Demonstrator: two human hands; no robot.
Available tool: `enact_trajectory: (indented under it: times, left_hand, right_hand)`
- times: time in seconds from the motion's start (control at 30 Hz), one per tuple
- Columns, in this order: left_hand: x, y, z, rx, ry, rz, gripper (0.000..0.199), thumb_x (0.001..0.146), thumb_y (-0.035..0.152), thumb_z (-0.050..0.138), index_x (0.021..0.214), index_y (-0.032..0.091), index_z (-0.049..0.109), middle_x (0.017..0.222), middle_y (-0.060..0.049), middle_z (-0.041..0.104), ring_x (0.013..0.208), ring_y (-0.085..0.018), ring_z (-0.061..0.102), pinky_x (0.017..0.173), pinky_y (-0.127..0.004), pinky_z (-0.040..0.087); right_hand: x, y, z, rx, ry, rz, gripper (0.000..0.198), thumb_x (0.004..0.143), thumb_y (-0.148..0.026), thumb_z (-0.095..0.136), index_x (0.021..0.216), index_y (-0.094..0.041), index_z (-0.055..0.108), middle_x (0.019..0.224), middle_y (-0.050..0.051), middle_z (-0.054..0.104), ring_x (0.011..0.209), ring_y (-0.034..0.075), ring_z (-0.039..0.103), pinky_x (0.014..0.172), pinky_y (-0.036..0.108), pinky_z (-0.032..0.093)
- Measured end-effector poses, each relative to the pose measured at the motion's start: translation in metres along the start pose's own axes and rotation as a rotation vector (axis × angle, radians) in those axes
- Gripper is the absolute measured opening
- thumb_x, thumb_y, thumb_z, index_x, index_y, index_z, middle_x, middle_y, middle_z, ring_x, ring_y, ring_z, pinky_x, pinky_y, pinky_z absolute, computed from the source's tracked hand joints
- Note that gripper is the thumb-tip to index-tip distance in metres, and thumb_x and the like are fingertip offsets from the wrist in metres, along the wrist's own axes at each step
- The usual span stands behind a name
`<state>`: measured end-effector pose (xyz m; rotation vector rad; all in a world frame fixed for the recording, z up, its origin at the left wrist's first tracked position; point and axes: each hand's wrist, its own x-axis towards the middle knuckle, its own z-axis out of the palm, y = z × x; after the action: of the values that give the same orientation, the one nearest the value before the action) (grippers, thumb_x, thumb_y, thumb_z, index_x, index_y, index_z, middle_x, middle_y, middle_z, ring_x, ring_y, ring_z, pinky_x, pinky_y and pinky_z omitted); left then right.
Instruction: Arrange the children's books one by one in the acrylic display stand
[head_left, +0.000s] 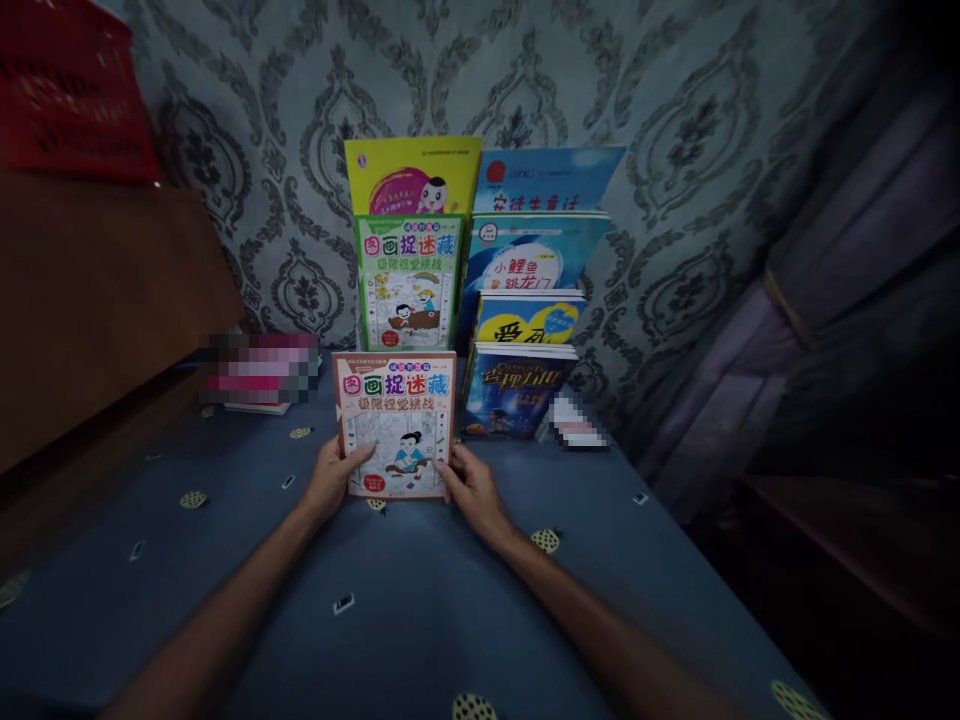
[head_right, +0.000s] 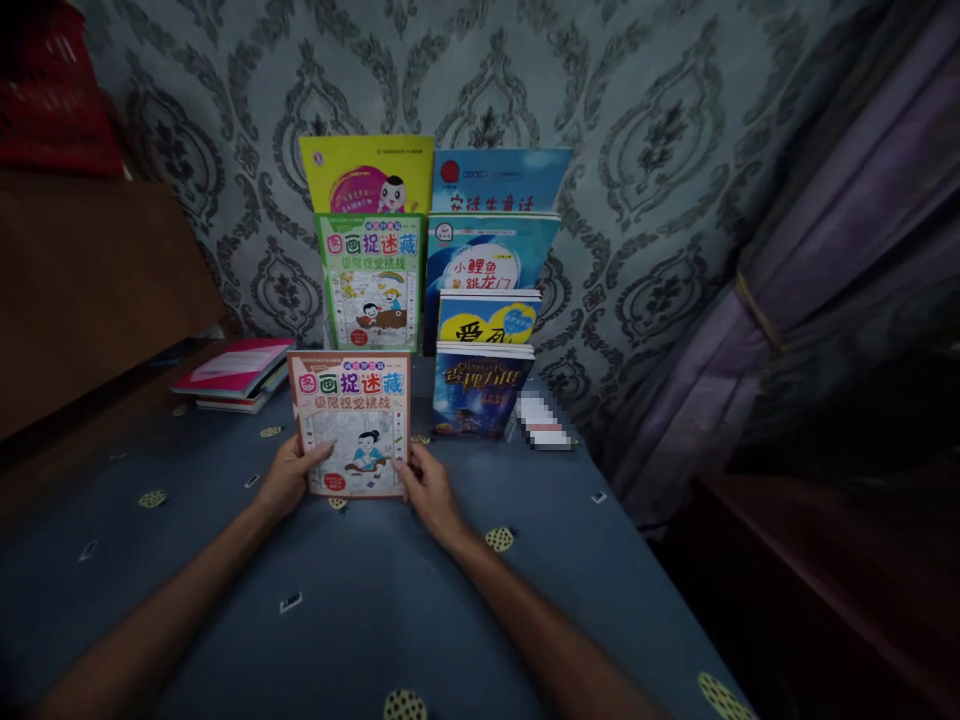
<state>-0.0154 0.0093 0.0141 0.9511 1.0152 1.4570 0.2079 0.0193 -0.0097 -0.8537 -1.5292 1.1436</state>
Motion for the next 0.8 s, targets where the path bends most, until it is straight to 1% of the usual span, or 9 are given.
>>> enact_trajectory:
  times: [0.07, 0.17, 0.23, 0.27, 0.47, 0.57, 0.63, 0.73, 0.8]
  left_hand:
    - [-0.001, 0.000, 0.001, 0.006, 0.005, 0.006, 0.067, 0.056, 0.048, 0.094, 0.108, 0.012, 0.072, 0.103, -0.014, 0.080, 0.091, -0.033, 0.077, 0.084, -0.044, 0.063]
    - [-0.001, 0.000, 0.001, 0.019, 0.025, -0.002, 0.066, 0.055, 0.049, 0.093, 0.107, 0.013, 0.072, 0.103, -0.013, 0.080, 0.089, -0.032, 0.077, 0.083, -0.045, 0.063]
    - [-0.001, -0.001, 0.002, 0.024, 0.039, -0.003, 0.066, 0.054, 0.050, 0.094, 0.105, 0.013, 0.073, 0.101, -0.012, 0.081, 0.086, -0.031, 0.077, 0.081, -0.044, 0.063]
    - [-0.001, -0.001, 0.002, 0.025, 0.042, -0.001, 0.066, 0.054, 0.050, 0.094, 0.104, 0.013, 0.073, 0.099, -0.012, 0.081, 0.085, -0.031, 0.077, 0.080, -0.043, 0.063]
    - [0.000, 0.000, 0.000, 0.025, 0.011, -0.009, 0.067, 0.056, 0.052, 0.093, 0.106, 0.013, 0.072, 0.098, -0.011, 0.081, 0.084, -0.029, 0.076, 0.078, -0.040, 0.063]
    - [-0.001, 0.003, -0.001, 0.057, 0.011, 0.005, 0.066, 0.058, 0.056, 0.091, 0.105, 0.013, 0.072, 0.099, -0.011, 0.080, 0.086, -0.029, 0.076, 0.077, -0.039, 0.062]
    - [-0.002, 0.007, -0.001, 0.090, -0.013, 0.025, 0.066, 0.062, 0.059, 0.088, 0.108, 0.014, 0.071, 0.103, -0.011, 0.080, 0.090, -0.029, 0.075, 0.080, -0.039, 0.062]
    - [-0.003, 0.015, -0.003, 0.134, -0.044, 0.079, 0.068, 0.068, 0.062, 0.083, 0.117, 0.018, 0.066, 0.111, -0.010, 0.078, 0.098, -0.030, 0.074, 0.084, -0.040, 0.061]
    - [-0.002, 0.022, -0.007, 0.193, -0.044, 0.129, 0.065, 0.070, 0.062, 0.080, 0.117, 0.020, 0.064, 0.112, -0.009, 0.077, 0.100, -0.029, 0.074, 0.084, -0.038, 0.060]
  right_hand:
    - [-0.001, 0.001, 0.000, -0.016, 0.010, -0.008, 0.041, 0.088, -0.058, 0.065, 0.104, -0.021, 0.069, 0.095, 0.006, 0.077, 0.068, 0.019, 0.067, 0.047, 0.025, 0.049]
    - [-0.001, 0.002, 0.001, -0.014, 0.021, -0.037, 0.041, 0.089, -0.060, 0.064, 0.101, -0.022, 0.069, 0.096, 0.006, 0.077, 0.079, 0.023, 0.071, 0.068, 0.033, 0.060]
    - [-0.001, 0.002, 0.001, -0.006, 0.017, -0.047, 0.042, 0.089, -0.062, 0.064, 0.100, -0.022, 0.068, 0.099, 0.007, 0.078, 0.089, 0.026, 0.073, 0.081, 0.038, 0.061]
    - [-0.001, 0.002, 0.001, -0.003, 0.013, -0.045, 0.043, 0.089, -0.063, 0.064, 0.101, -0.022, 0.068, 0.100, 0.008, 0.078, 0.091, 0.026, 0.074, 0.082, 0.039, 0.061]
    - [-0.002, 0.000, 0.000, -0.007, 0.011, -0.066, 0.045, 0.089, -0.065, 0.062, 0.103, -0.022, 0.068, 0.101, 0.008, 0.077, 0.091, 0.026, 0.074, 0.083, 0.040, 0.062]
    - [-0.002, 0.000, -0.001, -0.020, 0.005, -0.060, 0.045, 0.090, -0.065, 0.061, 0.103, -0.022, 0.069, 0.099, 0.008, 0.077, 0.088, 0.026, 0.074, 0.079, 0.039, 0.063]
    - [-0.002, 0.000, -0.001, -0.027, 0.005, -0.060, 0.047, 0.090, -0.066, 0.061, 0.103, -0.022, 0.070, 0.099, 0.008, 0.077, 0.086, 0.026, 0.074, 0.077, 0.039, 0.063]
    - [-0.001, -0.001, -0.001, -0.009, 0.007, -0.058, 0.048, 0.088, -0.068, 0.062, 0.102, -0.022, 0.071, 0.100, 0.009, 0.077, 0.089, 0.028, 0.075, 0.082, 0.043, 0.063]
    - [-0.001, -0.003, 0.000, 0.005, 0.009, -0.042, 0.048, 0.087, -0.068, 0.064, 0.102, -0.023, 0.071, 0.101, 0.009, 0.078, 0.091, 0.029, 0.075, 0.084, 0.044, 0.063]
